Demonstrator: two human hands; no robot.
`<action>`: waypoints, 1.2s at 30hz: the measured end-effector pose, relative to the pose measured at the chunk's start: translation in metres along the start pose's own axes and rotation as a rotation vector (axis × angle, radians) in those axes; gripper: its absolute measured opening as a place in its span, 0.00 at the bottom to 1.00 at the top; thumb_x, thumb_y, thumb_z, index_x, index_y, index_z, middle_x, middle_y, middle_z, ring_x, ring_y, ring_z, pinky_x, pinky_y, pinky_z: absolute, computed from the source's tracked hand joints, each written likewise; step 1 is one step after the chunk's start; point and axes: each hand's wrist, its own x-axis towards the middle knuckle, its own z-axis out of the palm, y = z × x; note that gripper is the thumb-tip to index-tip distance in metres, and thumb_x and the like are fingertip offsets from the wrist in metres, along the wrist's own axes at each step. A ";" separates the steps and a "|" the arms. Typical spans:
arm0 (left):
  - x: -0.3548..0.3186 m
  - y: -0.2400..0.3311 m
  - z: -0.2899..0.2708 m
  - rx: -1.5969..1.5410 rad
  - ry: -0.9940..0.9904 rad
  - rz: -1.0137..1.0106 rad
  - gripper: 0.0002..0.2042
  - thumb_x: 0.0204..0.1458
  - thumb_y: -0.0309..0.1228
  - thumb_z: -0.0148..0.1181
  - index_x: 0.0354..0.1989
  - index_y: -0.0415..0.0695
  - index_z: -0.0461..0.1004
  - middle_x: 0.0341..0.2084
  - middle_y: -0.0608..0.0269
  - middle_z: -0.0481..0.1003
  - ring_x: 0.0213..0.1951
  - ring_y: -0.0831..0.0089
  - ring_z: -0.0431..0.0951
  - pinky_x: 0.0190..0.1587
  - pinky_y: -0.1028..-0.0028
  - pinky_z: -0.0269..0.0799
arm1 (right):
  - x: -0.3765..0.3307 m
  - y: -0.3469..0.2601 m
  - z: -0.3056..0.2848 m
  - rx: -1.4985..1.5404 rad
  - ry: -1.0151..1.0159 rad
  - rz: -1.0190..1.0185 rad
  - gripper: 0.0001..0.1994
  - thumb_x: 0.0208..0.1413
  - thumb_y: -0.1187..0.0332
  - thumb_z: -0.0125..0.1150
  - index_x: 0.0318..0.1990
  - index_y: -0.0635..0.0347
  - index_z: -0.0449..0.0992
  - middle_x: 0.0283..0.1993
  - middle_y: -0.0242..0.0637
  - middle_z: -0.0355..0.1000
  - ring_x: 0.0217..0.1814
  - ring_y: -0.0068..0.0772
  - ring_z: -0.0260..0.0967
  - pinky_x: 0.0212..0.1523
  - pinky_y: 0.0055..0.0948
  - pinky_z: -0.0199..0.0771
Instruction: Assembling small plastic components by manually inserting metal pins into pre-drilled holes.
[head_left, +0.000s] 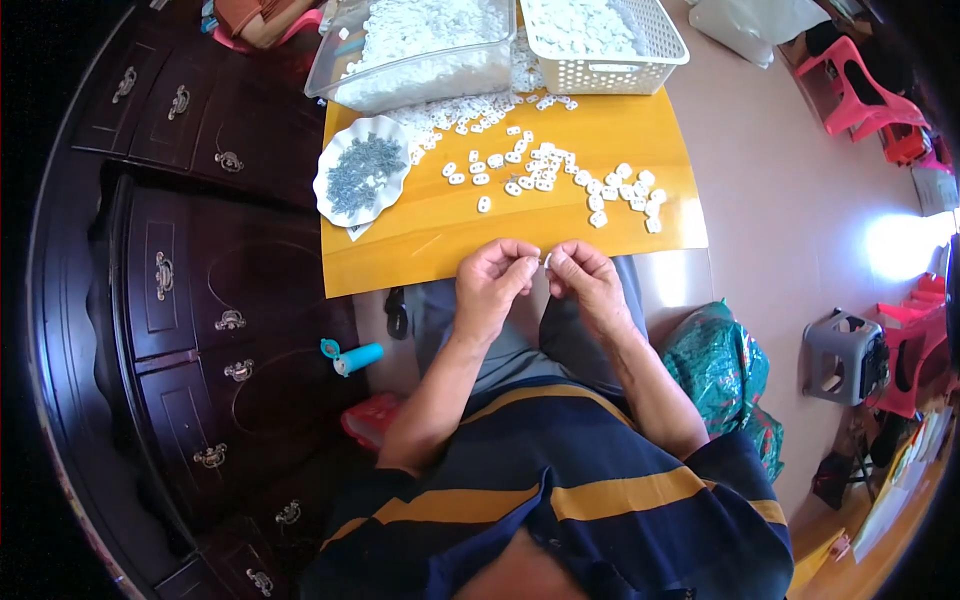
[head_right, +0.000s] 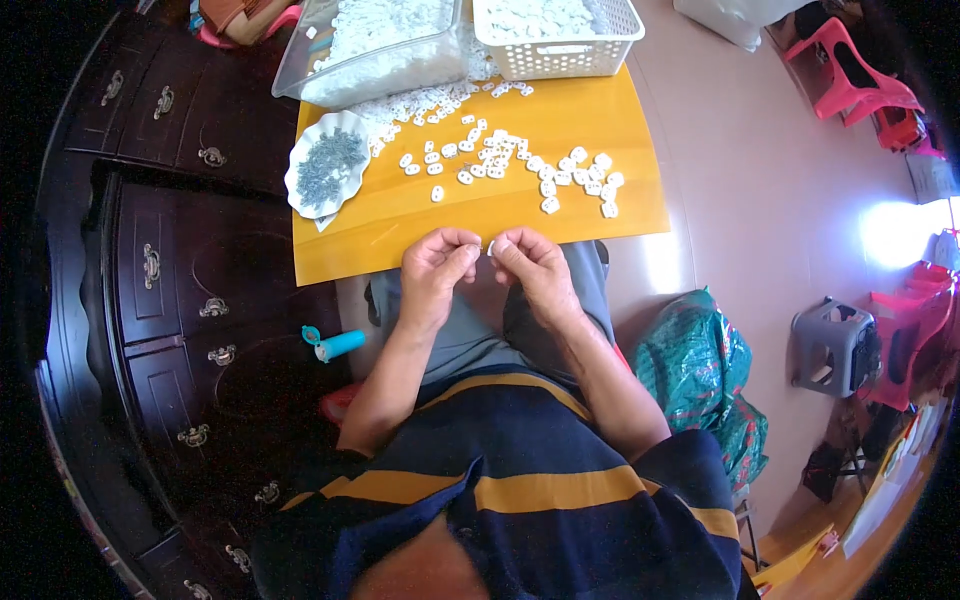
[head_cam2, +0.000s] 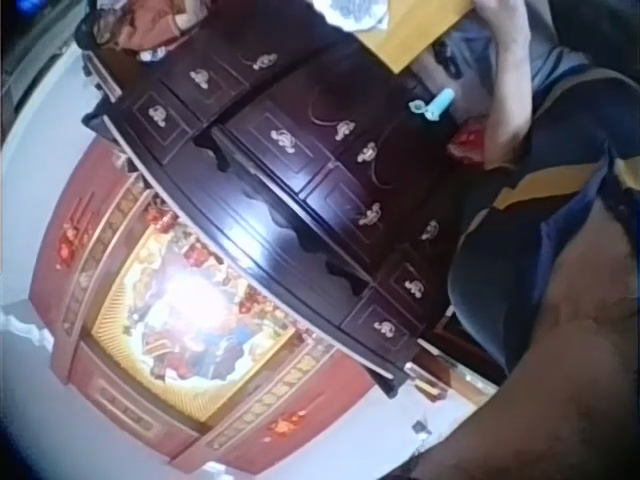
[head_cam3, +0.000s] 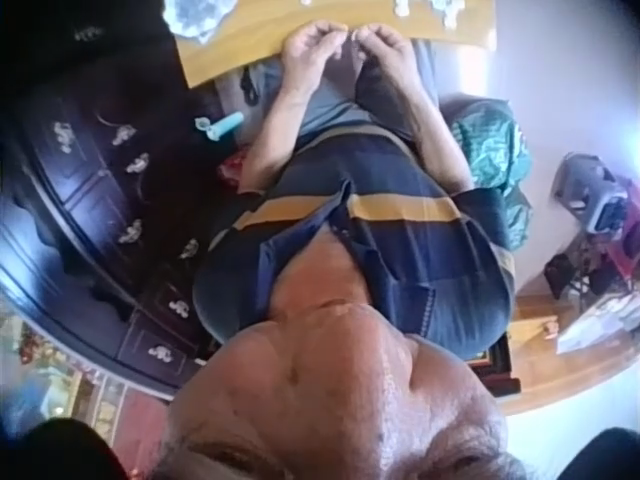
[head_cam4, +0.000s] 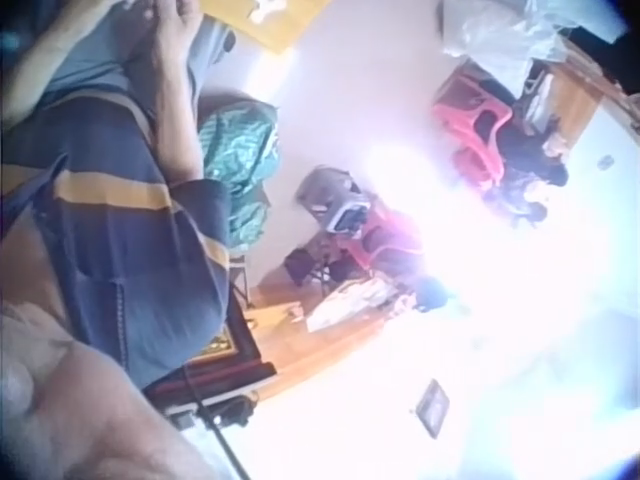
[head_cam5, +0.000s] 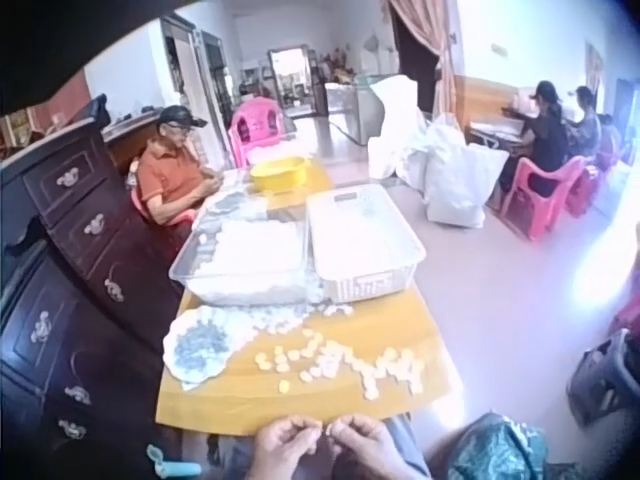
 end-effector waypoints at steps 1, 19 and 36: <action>0.001 -0.001 -0.001 0.004 -0.002 -0.006 0.05 0.61 0.24 0.64 0.42 0.37 0.79 0.30 0.67 0.78 0.29 0.83 0.75 0.34 0.82 0.72 | 0.000 -0.002 0.002 0.006 0.004 0.002 0.08 0.70 0.64 0.61 0.43 0.59 0.78 0.36 0.27 0.76 0.34 0.16 0.73 0.35 0.17 0.73; 0.000 -0.007 -0.009 0.179 0.007 0.081 0.06 0.60 0.21 0.62 0.42 0.42 0.74 0.31 0.72 0.75 0.29 0.88 0.72 0.32 0.85 0.70 | -0.003 0.003 -0.001 -0.272 -0.095 -0.081 0.12 0.71 0.72 0.57 0.57 0.62 0.78 0.39 0.26 0.77 0.37 0.14 0.70 0.40 0.16 0.74; 0.004 -0.009 -0.016 0.217 -0.074 0.042 0.06 0.60 0.20 0.62 0.42 0.42 0.73 0.31 0.73 0.75 0.29 0.89 0.72 0.32 0.86 0.67 | -0.001 0.006 -0.002 -0.362 0.031 -0.093 0.06 0.65 0.73 0.64 0.47 0.62 0.79 0.35 0.24 0.76 0.33 0.12 0.69 0.33 0.17 0.72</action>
